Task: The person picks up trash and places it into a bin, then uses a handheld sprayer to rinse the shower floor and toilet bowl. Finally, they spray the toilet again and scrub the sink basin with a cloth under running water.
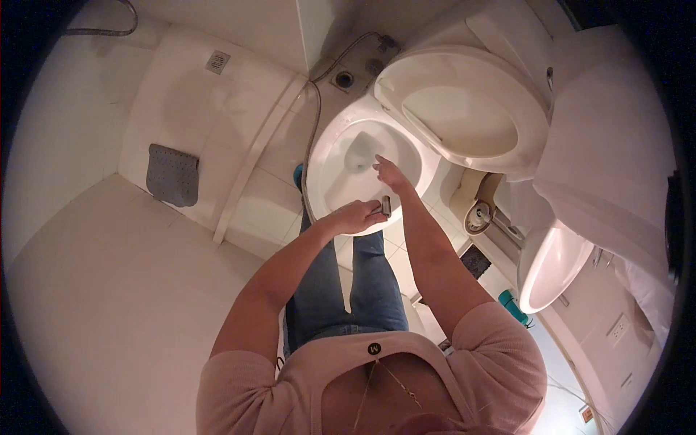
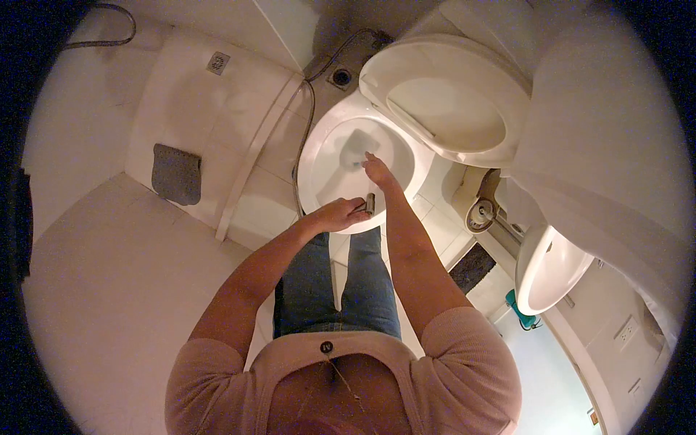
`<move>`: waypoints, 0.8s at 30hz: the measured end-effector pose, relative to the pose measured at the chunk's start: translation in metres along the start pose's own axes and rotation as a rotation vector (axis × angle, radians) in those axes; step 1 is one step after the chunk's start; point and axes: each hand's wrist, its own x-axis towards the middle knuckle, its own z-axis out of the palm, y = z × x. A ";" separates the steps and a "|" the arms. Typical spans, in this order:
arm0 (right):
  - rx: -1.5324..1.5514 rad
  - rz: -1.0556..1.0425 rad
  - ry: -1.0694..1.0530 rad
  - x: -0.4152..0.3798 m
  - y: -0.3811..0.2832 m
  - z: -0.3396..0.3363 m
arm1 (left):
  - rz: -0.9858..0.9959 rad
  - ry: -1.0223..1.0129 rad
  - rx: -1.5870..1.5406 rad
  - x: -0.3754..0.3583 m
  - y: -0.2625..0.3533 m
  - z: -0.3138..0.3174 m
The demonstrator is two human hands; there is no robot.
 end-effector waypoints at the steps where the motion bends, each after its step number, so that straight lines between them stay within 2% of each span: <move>1: -0.196 0.004 0.006 0.015 0.014 0.012 | 0.018 -0.017 0.036 -0.002 0.002 0.001; 2: -0.392 0.009 0.012 0.024 0.023 0.020 | 0.036 -0.028 0.052 -0.004 0.004 0.001; 5: -0.315 0.198 0.131 -0.015 -0.023 0.004 | 0.063 -0.028 0.050 -0.011 0.007 0.000; 8: 0.571 0.078 0.074 0.004 0.035 0.007 | 0.000 0.028 -0.067 -0.018 0.002 -0.006; 11: 1.296 0.398 0.172 -0.024 -0.013 -0.008 | -0.076 -0.031 -0.170 -0.020 0.006 -0.014; 14: 1.076 0.326 0.144 -0.021 0.001 0.003 | 0.045 0.028 -0.116 -0.016 0.005 -0.007; 19: 1.448 0.618 0.119 -0.010 0.012 0.012 | 0.012 0.026 -0.137 -0.010 0.004 -0.001; 23: 1.583 0.509 0.371 -0.015 0.013 0.016 | -0.014 0.039 -0.162 -0.011 0.010 -0.005; 24: 1.138 0.333 0.355 -0.016 0.025 0.021 | -0.056 0.019 -0.177 -0.013 0.016 -0.010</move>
